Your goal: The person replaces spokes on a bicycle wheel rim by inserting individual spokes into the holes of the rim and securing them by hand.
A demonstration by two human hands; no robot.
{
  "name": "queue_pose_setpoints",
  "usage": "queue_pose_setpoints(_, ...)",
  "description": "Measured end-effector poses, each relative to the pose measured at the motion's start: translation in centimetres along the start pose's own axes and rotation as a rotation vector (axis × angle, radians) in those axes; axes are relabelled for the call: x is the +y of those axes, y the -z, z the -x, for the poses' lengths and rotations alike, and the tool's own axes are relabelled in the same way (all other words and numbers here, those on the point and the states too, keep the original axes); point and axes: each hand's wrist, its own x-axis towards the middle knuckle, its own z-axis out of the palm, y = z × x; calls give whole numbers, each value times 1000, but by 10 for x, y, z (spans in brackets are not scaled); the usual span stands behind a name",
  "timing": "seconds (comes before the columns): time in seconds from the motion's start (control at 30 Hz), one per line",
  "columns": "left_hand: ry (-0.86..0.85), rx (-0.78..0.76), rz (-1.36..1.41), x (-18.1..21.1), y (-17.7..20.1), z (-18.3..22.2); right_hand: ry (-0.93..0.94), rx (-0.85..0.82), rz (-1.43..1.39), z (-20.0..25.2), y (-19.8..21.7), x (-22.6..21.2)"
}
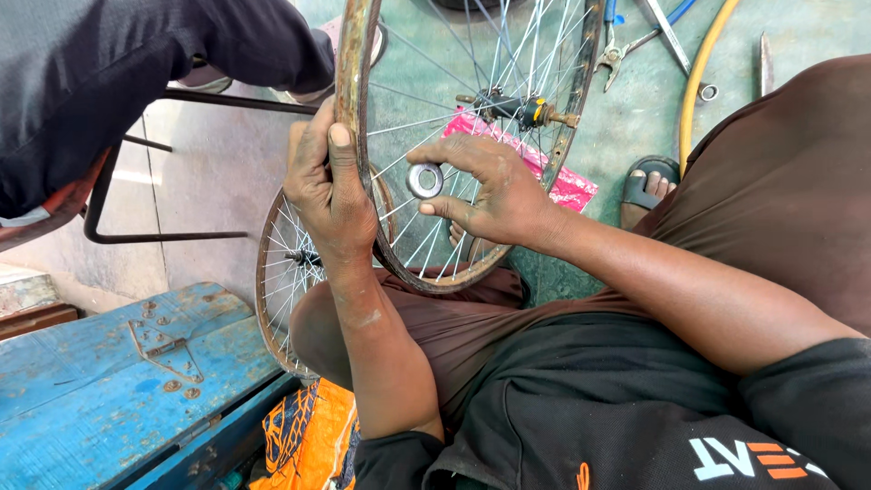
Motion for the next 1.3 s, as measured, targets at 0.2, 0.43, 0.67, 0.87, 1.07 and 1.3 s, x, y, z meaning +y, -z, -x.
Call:
queue_pose_setpoints(0.2,-38,-24,29,-5,-3,-1,19,11,106,4,-2,3)
queue_pose_setpoints(0.43,-25,-20,43,-10,0,1,23,-14,103,8,-1,7)
queue_pose_setpoints(0.67,-68,-41,90,-12,-1,2,-32,36,-112,-8,19,-23)
queue_pose_setpoints(0.87,-74,-53,83,-2,-2,1,-214,-589,-206,56,54,-92)
queue_pose_setpoints(1.07,-95,-36,113,-4,-7,0,-283,-1367,-492,143,82,-106)
queue_pose_setpoints(1.3,17,92,123,-38,9,16,416,-1449,-156,101,100,-104)
